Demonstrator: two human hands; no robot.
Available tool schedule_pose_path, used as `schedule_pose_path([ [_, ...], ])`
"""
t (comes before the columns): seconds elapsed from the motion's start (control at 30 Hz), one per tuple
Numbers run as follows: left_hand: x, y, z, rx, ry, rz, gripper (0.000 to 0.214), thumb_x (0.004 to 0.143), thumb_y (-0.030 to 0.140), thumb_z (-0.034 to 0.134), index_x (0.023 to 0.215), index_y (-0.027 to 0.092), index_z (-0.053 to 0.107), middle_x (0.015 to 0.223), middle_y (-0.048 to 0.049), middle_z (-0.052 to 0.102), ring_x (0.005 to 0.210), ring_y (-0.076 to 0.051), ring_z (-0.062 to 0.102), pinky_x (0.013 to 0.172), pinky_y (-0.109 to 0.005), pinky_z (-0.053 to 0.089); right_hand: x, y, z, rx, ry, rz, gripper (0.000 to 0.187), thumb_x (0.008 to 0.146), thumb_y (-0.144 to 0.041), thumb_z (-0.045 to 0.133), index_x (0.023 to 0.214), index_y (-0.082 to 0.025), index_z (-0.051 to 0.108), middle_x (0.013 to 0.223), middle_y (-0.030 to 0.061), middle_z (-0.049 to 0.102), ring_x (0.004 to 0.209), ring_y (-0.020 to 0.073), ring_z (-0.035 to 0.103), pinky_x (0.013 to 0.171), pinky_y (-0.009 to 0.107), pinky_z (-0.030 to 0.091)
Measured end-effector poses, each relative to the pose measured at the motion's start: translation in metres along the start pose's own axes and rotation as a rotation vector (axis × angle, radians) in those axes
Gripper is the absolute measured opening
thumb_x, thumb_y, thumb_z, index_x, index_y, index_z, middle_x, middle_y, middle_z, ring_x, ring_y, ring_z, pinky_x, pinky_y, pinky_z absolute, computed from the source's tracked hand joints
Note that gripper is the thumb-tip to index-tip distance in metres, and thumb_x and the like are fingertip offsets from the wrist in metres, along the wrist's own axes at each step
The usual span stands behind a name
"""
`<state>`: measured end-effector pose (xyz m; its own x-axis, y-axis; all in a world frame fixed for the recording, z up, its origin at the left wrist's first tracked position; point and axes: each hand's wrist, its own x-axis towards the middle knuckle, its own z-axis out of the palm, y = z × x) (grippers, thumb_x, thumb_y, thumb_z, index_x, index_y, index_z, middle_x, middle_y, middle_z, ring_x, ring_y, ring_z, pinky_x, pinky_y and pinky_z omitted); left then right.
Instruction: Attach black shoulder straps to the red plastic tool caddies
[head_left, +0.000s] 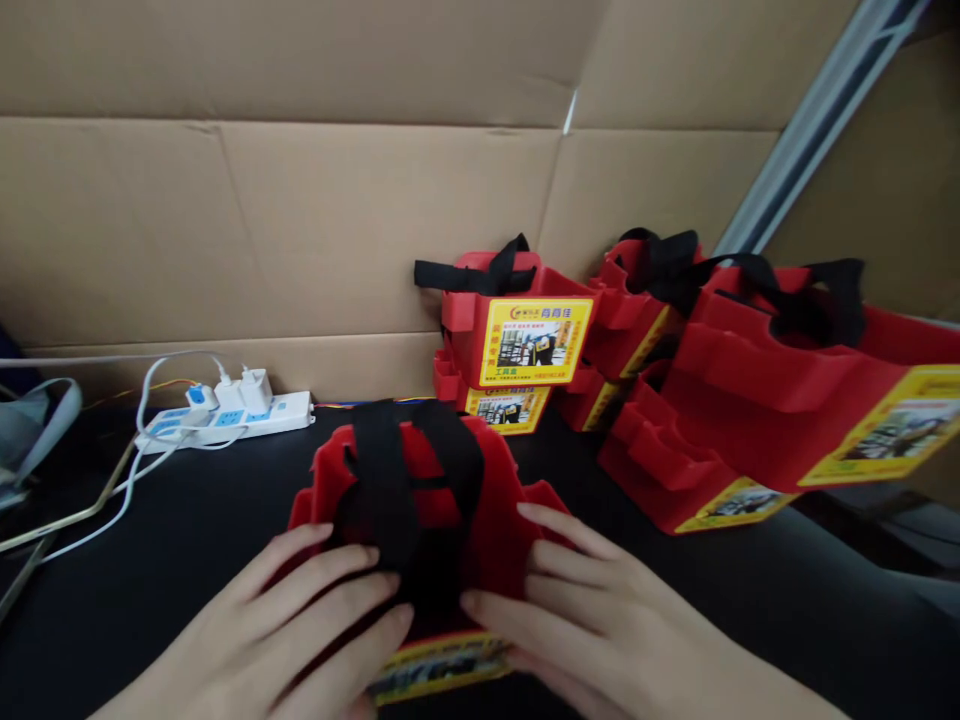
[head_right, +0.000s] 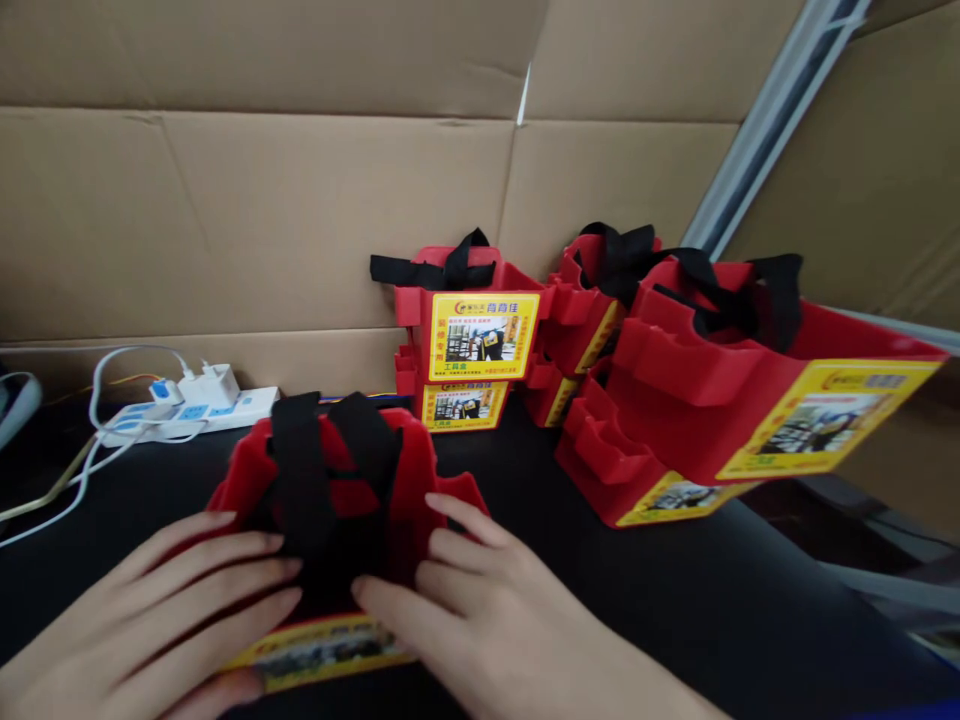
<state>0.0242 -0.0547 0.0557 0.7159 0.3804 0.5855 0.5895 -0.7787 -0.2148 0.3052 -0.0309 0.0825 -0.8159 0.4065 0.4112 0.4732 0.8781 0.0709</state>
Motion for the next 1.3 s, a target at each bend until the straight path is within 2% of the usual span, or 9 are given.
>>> schedule_pose_path([
  [0.13,0.013,-0.003,0.017,0.067,-0.062,0.016,0.048,0.085,0.016,0.051,0.132,0.025,0.043,0.135,-0.0092,0.047,0.128,-0.026,0.039,0.106,-0.049,0.033,-0.024,0.032,-0.015,-0.11,-0.066,0.14,0.044,0.085,-0.016,0.045,0.127,-0.028,0.05,0.077,-0.0012,0.064,0.072,0.0135,0.06,0.106,0.044,0.033],
  [0.33,0.008,-0.012,0.058,-0.091,-0.309,-0.05,0.049,0.081,0.01,0.049,0.128,0.019,0.046,0.14,-0.0121,0.04,0.127,-0.029,0.039,0.101,-0.049,0.04,-0.064,0.081,-0.023,-0.182,-0.006,0.229,0.04,0.084,-0.019,0.047,0.123,-0.027,0.054,0.083,0.0013,0.063,0.079,0.0155,0.061,0.098,0.045,0.041],
  [0.63,0.001,-0.015,0.073,-0.311,-0.371,-0.269,0.042,0.085,0.013,0.043,0.125,0.021,0.049,0.14,-0.01,0.04,0.123,-0.025,0.045,0.1,-0.046,0.042,-0.064,0.107,-0.009,-0.19,0.024,0.28,0.04,0.086,-0.02,0.047,0.126,-0.023,0.052,0.08,0.0027,0.056,0.075,0.0151,0.056,0.088,0.042,0.046],
  [0.77,-0.003,-0.021,0.081,-0.333,-0.427,-0.264,0.042,0.086,0.017,0.043,0.128,0.023,0.047,0.139,-0.009,0.042,0.127,-0.024,0.04,0.102,-0.048,0.039,-0.06,0.101,-0.003,-0.245,0.099,0.325,0.037,0.086,-0.021,0.048,0.122,-0.02,0.055,0.089,0.0087,0.056,0.083,0.0202,0.057,0.076,0.04,0.05],
  [0.87,-0.005,-0.026,0.087,-0.327,-0.439,-0.262,0.047,0.086,0.021,0.044,0.133,0.022,0.041,0.143,-0.0099,0.036,0.132,-0.026,0.033,0.103,-0.052,0.036,-0.057,0.069,0.014,-0.391,0.363,0.336,0.042,0.079,-0.017,0.057,0.121,-0.02,0.055,0.112,0.0155,0.052,0.109,0.0317,0.049,0.093,0.057,0.038],
  [0.93,-0.005,-0.026,0.088,-0.311,-0.457,-0.26,0.049,0.087,0.023,0.043,0.136,0.02,0.036,0.145,-0.0109,0.031,0.134,-0.026,0.027,0.104,-0.053,0.033,-0.05,0.039,0.032,-0.301,0.446,0.196,0.048,0.075,-0.008,0.058,0.119,-0.026,0.055,0.118,0.0105,0.052,0.117,0.0267,0.045,0.1,0.048,0.037],
  [1.07,-0.002,-0.026,0.089,-0.31,-0.501,-0.252,0.054,0.09,0.031,0.04,0.141,0.019,0.025,0.147,-0.0108,0.026,0.136,-0.025,0.021,0.107,-0.052,0.028,-0.016,-0.001,0.073,0.111,-0.021,-0.044,0.045,0.084,-0.02,0.048,0.128,-0.026,0.048,0.135,0.0028,0.046,0.129,0.0173,0.037,0.101,0.031,0.042],
  [1.17,-0.003,-0.032,0.092,-0.31,-0.525,-0.278,0.06,0.09,0.042,0.038,0.143,0.02,0.019,0.148,-0.0095,0.024,0.137,-0.024,0.019,0.109,-0.051,0.024,0.019,0.001,0.098,0.23,-0.254,0.167,0.061,0.085,-0.032,0.048,0.139,-0.008,0.032,0.147,0.0138,0.025,0.136,0.022,0.022,0.105,0.034,0.037],
  [1.3,-0.007,-0.052,0.095,-0.27,-0.569,-0.326,0.058,0.09,0.052,0.032,0.141,0.024,0.024,0.149,-0.0088,0.022,0.137,-0.024,0.018,0.109,-0.052,0.022,0.049,0.019,0.117,0.257,-0.311,0.294,0.062,0.091,-0.038,0.037,0.14,-0.004,0.027,0.148,0.0157,0.021,0.138,0.0233,0.016,0.111,0.04,0.026],
])
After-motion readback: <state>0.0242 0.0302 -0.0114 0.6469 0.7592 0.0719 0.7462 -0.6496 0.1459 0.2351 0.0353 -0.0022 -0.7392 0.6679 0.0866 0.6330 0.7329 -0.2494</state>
